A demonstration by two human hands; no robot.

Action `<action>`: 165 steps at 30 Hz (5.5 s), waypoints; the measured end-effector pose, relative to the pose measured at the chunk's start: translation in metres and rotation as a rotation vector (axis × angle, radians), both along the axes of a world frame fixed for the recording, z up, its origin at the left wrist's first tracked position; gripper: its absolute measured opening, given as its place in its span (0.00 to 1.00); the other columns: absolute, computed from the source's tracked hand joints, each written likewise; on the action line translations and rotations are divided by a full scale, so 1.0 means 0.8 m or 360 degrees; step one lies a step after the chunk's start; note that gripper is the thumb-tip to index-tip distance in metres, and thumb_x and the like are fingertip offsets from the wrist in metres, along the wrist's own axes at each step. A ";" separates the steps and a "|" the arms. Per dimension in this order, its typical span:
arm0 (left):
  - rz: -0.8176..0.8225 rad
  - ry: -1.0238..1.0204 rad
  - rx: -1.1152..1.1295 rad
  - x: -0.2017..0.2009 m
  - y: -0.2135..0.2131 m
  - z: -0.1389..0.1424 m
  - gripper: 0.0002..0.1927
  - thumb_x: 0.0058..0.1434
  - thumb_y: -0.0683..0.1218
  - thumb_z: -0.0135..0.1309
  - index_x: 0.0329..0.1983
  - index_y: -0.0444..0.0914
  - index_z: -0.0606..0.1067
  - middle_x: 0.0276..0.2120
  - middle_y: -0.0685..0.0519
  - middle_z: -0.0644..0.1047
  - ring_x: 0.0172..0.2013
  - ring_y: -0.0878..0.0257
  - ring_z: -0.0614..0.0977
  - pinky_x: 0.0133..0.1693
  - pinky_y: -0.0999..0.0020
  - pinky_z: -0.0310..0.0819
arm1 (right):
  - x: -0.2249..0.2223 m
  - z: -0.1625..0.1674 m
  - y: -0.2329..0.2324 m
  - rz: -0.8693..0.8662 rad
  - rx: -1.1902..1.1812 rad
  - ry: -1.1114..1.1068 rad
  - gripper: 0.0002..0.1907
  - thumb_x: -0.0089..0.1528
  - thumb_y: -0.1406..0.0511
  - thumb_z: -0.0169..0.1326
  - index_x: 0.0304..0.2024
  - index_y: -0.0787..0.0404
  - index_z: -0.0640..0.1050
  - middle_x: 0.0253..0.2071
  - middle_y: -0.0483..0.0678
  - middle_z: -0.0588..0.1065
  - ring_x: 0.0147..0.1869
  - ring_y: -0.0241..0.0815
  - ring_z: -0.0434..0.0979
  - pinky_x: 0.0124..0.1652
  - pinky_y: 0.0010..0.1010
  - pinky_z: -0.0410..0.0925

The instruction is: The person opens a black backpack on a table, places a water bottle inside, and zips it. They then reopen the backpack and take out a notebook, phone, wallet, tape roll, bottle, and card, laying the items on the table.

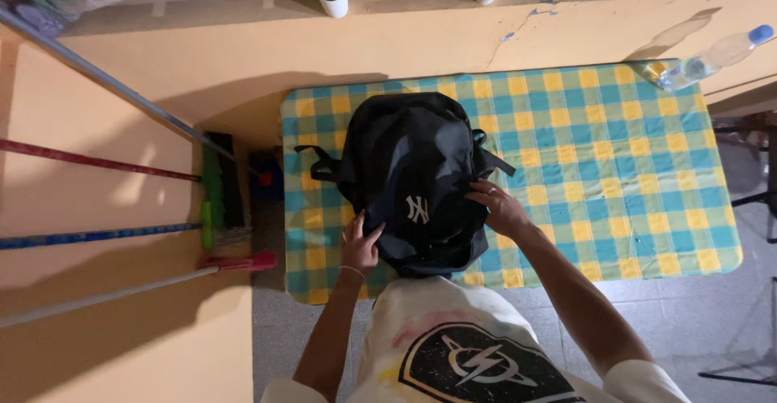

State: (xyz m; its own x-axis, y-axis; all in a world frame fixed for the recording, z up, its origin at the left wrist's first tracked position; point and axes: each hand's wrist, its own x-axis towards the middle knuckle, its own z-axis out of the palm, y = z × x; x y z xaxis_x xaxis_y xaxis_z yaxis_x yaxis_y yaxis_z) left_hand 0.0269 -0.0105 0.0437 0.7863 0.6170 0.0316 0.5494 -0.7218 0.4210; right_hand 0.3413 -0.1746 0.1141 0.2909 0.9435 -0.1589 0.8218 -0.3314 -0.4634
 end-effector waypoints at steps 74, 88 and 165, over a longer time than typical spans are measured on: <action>-0.0209 -0.0889 -0.0317 0.138 -0.036 0.071 0.07 0.66 0.43 0.55 0.43 0.35 0.78 0.37 0.43 0.81 0.38 0.44 0.82 0.39 0.52 0.77 | -0.155 -0.054 -0.009 -0.0572 0.0122 0.0307 0.10 0.63 0.57 0.59 0.40 0.54 0.84 0.33 0.59 0.79 0.38 0.64 0.79 0.38 0.51 0.72; -0.0515 -0.0747 -0.0278 0.126 -0.039 0.096 0.05 0.64 0.42 0.57 0.41 0.36 0.76 0.36 0.45 0.76 0.40 0.45 0.79 0.42 0.52 0.74 | -0.167 -0.042 -0.017 -0.0280 0.0144 0.0213 0.27 0.58 0.60 0.58 0.59 0.64 0.74 0.57 0.60 0.73 0.58 0.62 0.73 0.51 0.51 0.70; -0.0755 -0.0771 -0.0693 0.329 -0.309 0.143 0.29 0.54 0.42 0.64 0.61 0.39 0.74 0.50 0.42 0.72 0.50 0.45 0.78 0.49 0.54 0.76 | 0.033 0.096 -0.293 -0.1200 0.0696 0.0943 0.22 0.60 0.63 0.64 0.54 0.64 0.77 0.57 0.52 0.74 0.55 0.46 0.82 0.46 0.35 0.79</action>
State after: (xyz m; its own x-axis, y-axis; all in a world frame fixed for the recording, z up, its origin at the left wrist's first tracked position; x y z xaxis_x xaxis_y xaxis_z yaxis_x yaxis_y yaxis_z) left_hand 0.2903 -0.2580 0.1583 0.9282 0.2561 0.2699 -0.0903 -0.5486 0.8312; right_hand 0.3680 -0.4088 0.1906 0.8134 0.5600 -0.1574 0.0753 -0.3697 -0.9261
